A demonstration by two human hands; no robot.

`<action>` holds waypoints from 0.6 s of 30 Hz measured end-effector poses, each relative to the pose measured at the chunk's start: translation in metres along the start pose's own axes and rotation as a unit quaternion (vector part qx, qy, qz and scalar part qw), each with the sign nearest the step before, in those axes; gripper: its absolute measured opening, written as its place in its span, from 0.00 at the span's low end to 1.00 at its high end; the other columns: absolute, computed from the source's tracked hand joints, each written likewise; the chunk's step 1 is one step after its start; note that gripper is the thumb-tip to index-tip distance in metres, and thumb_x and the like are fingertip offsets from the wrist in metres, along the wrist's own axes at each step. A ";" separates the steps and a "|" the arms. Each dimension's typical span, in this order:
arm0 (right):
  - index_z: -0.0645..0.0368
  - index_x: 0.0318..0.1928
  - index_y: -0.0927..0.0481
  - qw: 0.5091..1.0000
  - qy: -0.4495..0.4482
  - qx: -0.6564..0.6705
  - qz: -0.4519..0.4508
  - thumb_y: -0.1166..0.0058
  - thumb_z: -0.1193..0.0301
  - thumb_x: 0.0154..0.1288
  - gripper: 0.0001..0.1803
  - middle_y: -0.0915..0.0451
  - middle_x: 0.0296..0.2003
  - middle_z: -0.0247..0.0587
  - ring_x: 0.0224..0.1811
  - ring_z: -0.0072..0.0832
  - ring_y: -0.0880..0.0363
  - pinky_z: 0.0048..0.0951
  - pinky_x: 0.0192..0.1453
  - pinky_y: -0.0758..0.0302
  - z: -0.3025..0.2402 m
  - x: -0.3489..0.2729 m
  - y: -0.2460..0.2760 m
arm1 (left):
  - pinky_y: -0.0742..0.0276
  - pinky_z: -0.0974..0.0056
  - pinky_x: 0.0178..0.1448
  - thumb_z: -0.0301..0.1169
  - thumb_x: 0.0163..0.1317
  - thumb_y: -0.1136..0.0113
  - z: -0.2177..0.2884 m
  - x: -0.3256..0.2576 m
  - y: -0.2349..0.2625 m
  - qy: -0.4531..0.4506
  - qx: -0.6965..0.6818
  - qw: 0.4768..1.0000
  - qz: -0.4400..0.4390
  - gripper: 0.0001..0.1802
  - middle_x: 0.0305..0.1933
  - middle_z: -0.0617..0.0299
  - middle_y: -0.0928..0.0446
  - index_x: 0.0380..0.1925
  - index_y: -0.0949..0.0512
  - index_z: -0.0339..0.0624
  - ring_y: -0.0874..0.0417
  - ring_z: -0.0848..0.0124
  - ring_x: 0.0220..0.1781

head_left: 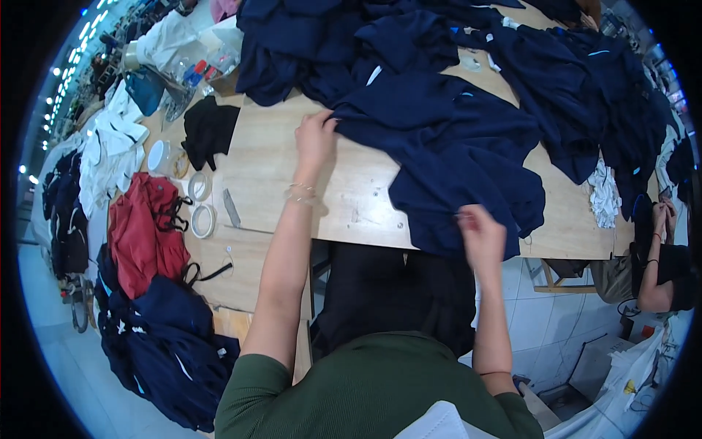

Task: Trimming loose threads from navy blue garments using thread nippers at a factory workbench.

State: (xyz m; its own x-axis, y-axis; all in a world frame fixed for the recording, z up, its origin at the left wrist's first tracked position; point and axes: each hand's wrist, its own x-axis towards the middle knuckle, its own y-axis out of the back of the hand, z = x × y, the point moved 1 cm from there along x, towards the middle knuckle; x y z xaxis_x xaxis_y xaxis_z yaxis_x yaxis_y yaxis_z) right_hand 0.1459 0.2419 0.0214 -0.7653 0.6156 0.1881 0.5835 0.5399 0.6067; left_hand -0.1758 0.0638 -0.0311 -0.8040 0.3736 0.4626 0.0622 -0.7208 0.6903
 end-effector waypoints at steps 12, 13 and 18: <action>0.60 0.40 0.29 0.958 -0.009 0.259 0.125 0.54 0.74 0.71 0.03 0.26 0.43 0.39 0.23 0.16 0.29 0.16 0.26 0.36 -0.023 0.041 0.125 | 0.33 0.77 0.42 0.30 0.68 0.45 0.075 0.012 0.116 0.128 -0.413 0.897 -0.087 0.13 0.35 0.72 0.23 0.43 0.21 0.29 0.29 0.84 0.37; 0.58 0.39 0.31 0.934 0.004 0.349 0.076 0.52 0.72 0.71 0.04 0.28 0.53 0.47 0.24 0.20 0.24 0.16 0.26 0.33 -0.035 0.040 0.133 | 0.32 0.77 0.45 0.30 0.68 0.45 0.082 0.009 0.124 0.113 -0.406 0.901 -0.102 0.14 0.38 0.70 0.22 0.45 0.21 0.29 0.27 0.84 0.39; 0.57 0.31 0.29 0.862 0.120 0.453 -0.193 0.49 0.72 0.67 0.07 0.36 0.62 0.62 0.20 0.21 0.25 0.23 0.26 0.22 -0.107 0.064 0.100 | 0.29 0.71 0.37 0.19 0.56 0.45 0.172 -0.027 0.173 -0.048 -0.462 0.863 -0.199 0.04 0.25 0.63 0.27 0.23 0.27 0.31 0.25 0.76 0.31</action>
State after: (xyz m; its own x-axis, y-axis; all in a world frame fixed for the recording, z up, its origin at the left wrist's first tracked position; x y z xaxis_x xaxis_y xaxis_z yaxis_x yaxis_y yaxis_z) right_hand 0.1264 0.2744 0.1766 -0.9210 0.2114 0.3271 0.1622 0.9718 -0.1713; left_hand -0.0417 0.0293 0.1714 -0.5980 0.7132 0.3656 -0.7407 -0.6661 0.0879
